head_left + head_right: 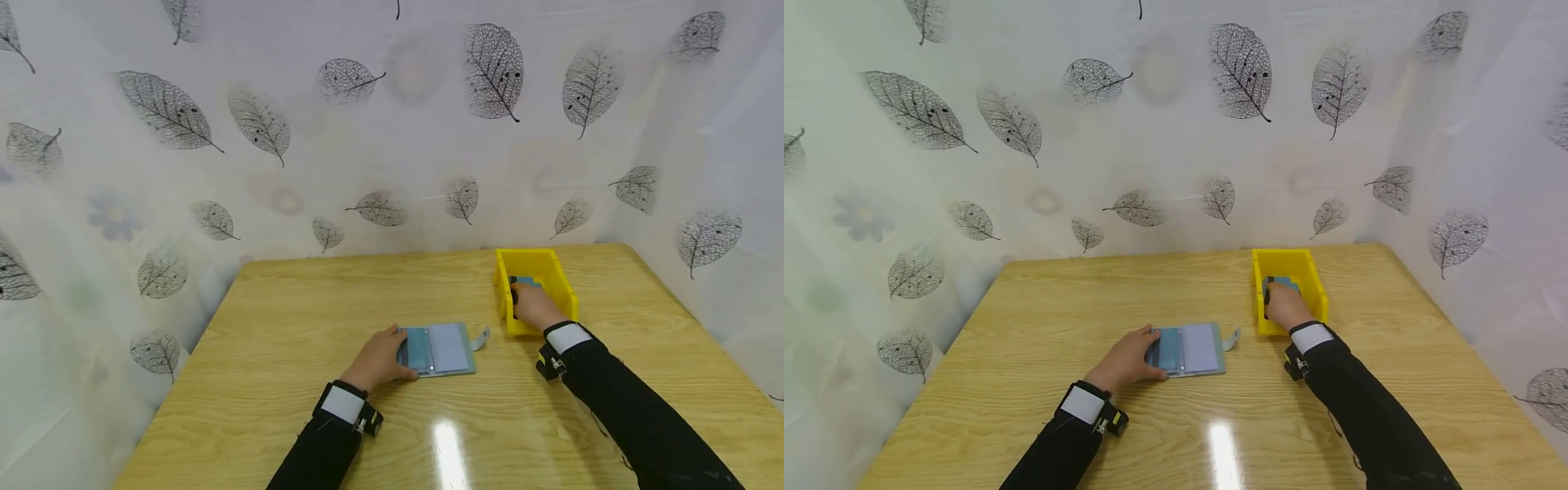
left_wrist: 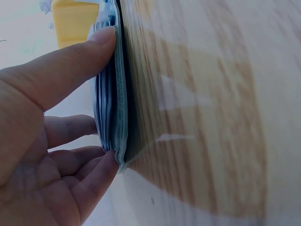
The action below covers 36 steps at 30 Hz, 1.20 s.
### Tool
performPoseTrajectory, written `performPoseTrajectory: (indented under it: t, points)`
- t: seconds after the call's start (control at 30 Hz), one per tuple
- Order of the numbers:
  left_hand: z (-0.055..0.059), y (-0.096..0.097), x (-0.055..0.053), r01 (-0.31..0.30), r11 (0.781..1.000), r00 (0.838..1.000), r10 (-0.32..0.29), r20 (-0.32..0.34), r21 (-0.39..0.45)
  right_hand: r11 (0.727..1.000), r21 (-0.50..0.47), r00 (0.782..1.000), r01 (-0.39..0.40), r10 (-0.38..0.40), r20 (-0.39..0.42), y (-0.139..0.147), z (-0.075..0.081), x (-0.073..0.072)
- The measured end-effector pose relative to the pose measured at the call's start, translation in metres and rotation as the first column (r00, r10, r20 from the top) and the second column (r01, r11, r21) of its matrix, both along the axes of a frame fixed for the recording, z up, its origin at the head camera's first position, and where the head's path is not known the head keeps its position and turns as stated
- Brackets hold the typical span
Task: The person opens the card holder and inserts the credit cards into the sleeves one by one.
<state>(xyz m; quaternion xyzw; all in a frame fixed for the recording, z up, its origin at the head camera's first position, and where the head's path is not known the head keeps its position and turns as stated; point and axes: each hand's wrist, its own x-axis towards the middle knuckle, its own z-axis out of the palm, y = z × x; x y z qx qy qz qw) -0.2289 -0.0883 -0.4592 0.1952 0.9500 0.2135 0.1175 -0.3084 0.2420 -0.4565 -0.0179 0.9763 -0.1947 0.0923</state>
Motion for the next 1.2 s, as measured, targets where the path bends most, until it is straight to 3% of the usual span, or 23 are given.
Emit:
performPoseTrajectory:
  t: [0.3,0.57,0.83,0.93,1.2]
  points:
    - [0.001,0.003,0.002,-0.003,1.000,1.000,0.003,-0.005,-0.011,0.989,0.138,0.992,-0.050,0.066,-0.107,0.001,0.006,0.008]
    - [0.000,0.004,0.002,0.000,1.000,1.000,-0.001,-0.021,-0.024,0.955,0.267,0.950,-0.127,0.195,-0.246,0.006,0.005,0.015]
    - [0.001,0.004,0.005,0.004,1.000,1.000,-0.005,-0.028,-0.026,0.919,0.363,0.915,-0.156,0.273,-0.297,0.013,0.007,0.023]
    - [0.001,0.004,0.005,0.006,1.000,1.000,-0.007,-0.028,-0.026,0.924,0.354,0.907,-0.148,0.269,-0.323,0.014,0.012,0.027]
    - [0.001,0.001,0.003,0.008,1.000,1.000,-0.009,-0.020,-0.019,0.954,0.288,0.927,-0.085,0.181,-0.327,0.014,0.037,0.039]
